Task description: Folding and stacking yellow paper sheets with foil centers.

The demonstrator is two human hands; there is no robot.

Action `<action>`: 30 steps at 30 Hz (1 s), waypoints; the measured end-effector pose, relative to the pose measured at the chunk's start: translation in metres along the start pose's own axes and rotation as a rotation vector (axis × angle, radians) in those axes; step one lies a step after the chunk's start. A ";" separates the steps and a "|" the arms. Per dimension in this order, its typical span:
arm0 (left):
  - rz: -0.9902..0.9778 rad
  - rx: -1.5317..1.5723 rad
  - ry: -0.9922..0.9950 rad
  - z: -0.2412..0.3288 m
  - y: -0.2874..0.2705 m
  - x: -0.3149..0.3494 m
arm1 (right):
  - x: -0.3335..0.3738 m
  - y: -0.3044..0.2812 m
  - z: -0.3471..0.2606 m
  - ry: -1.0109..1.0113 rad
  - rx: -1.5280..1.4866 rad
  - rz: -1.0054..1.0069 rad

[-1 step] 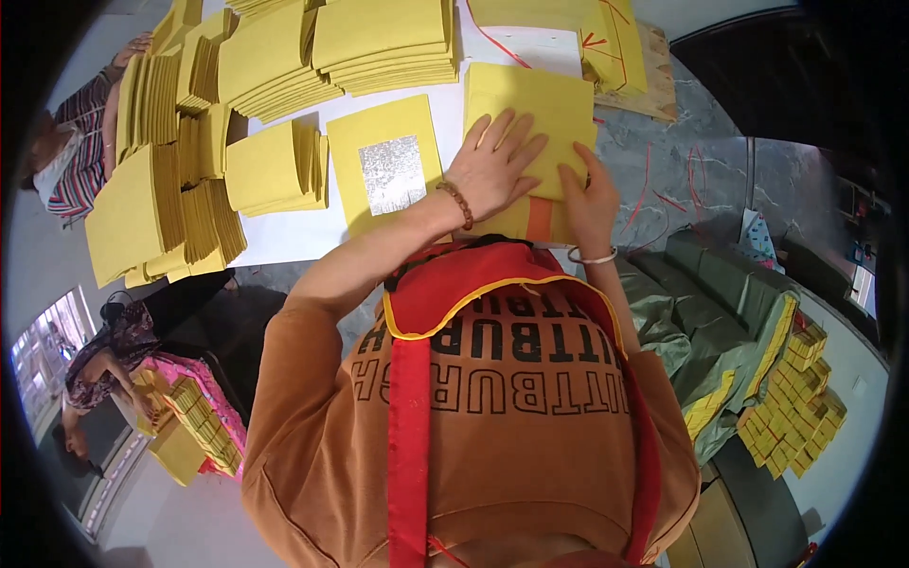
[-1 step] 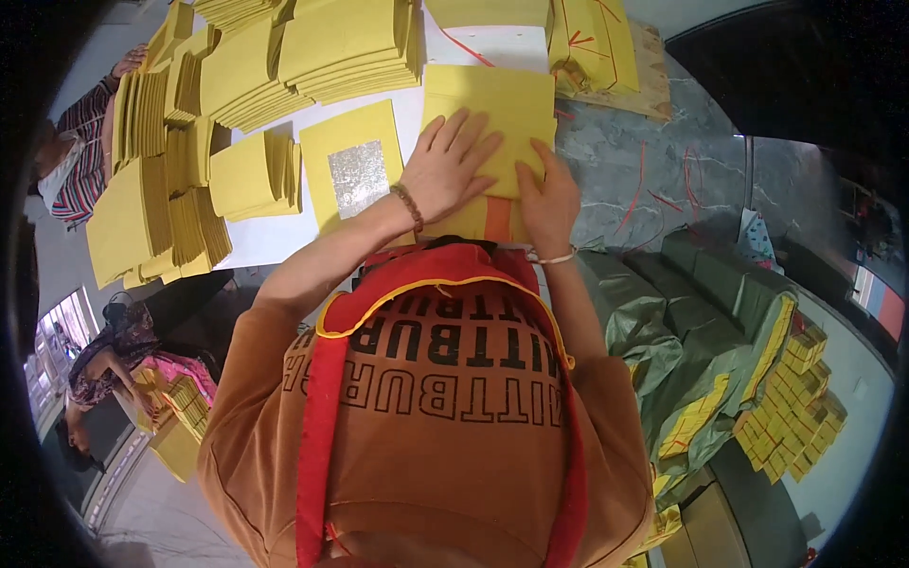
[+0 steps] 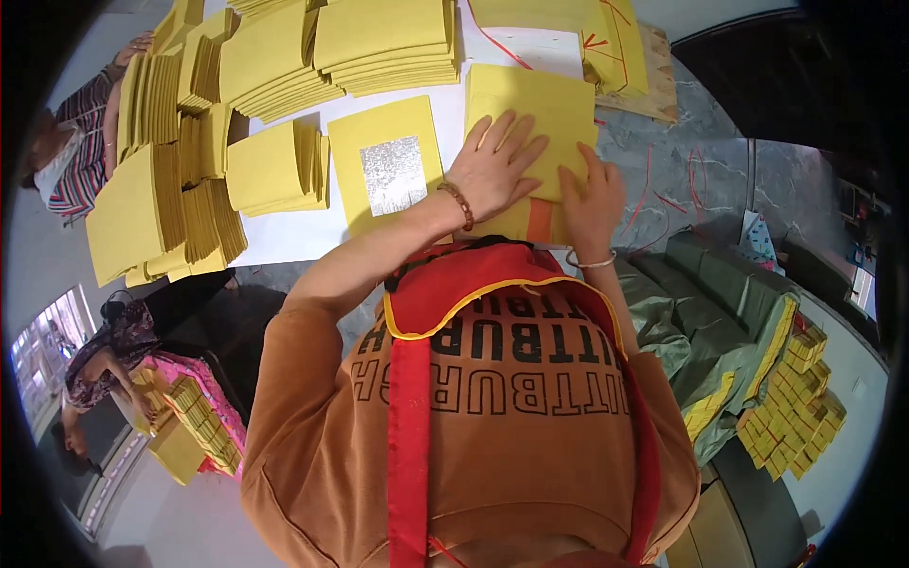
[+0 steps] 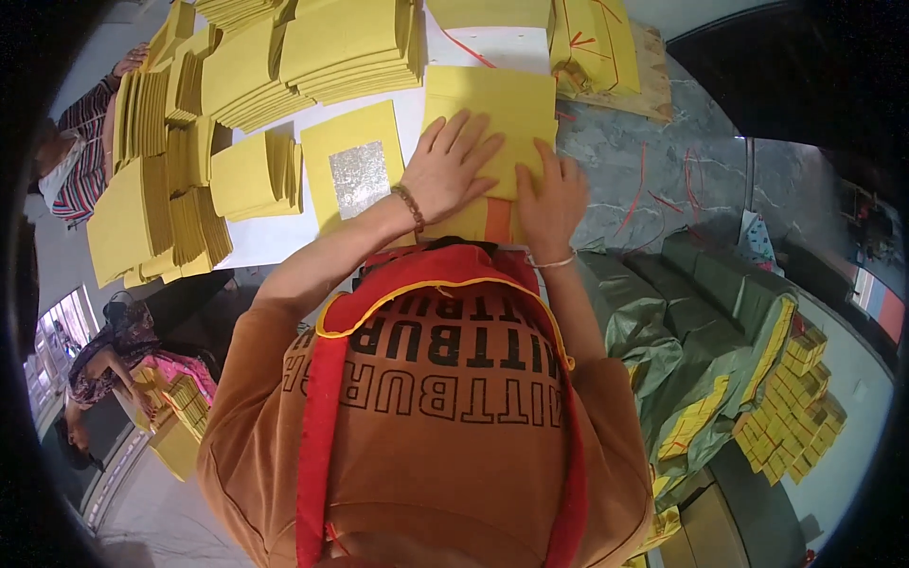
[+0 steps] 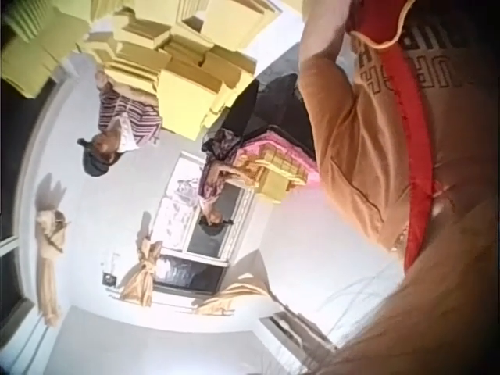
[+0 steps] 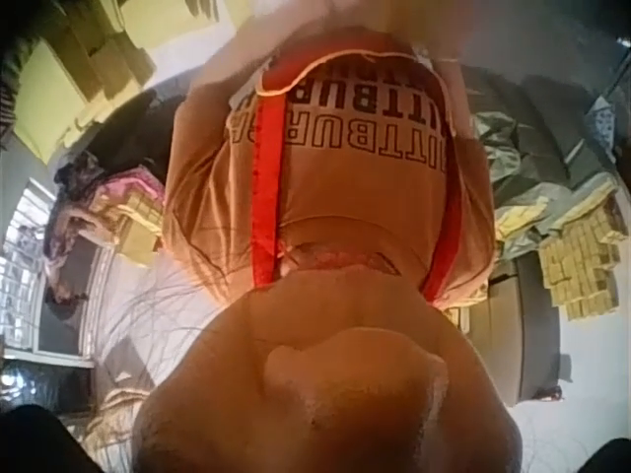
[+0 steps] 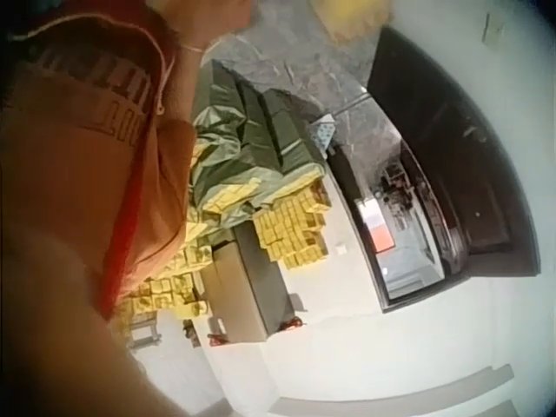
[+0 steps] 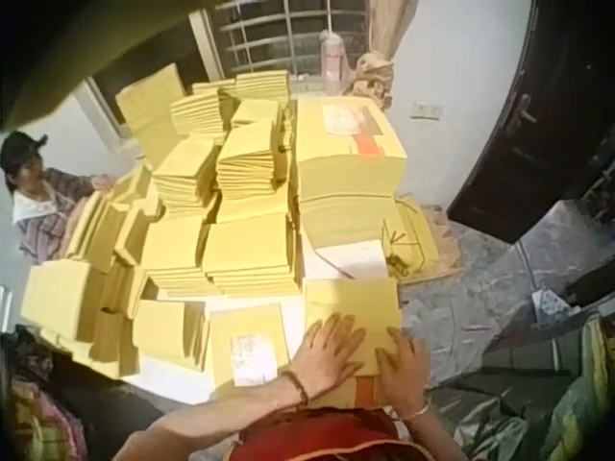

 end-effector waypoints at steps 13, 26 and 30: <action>-0.003 0.225 0.142 -0.007 -0.011 0.007 | 0.014 0.038 -0.001 -0.335 0.281 -0.060; 0.278 0.251 0.126 -0.024 -0.059 0.014 | -0.002 -0.011 0.032 0.041 -0.926 -0.092; 0.642 0.097 0.107 -0.086 -0.137 0.097 | -0.002 -0.008 0.052 0.124 -0.854 -0.003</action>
Point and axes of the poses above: each hand's wrist, its own x-axis away from the middle knuckle, its own y-axis out of the palm, z = x × y, the point moved 3 cm from there along -x, towards the middle knuckle, and after that the axes turned 8 degrees about y, right-handed, at the moved point
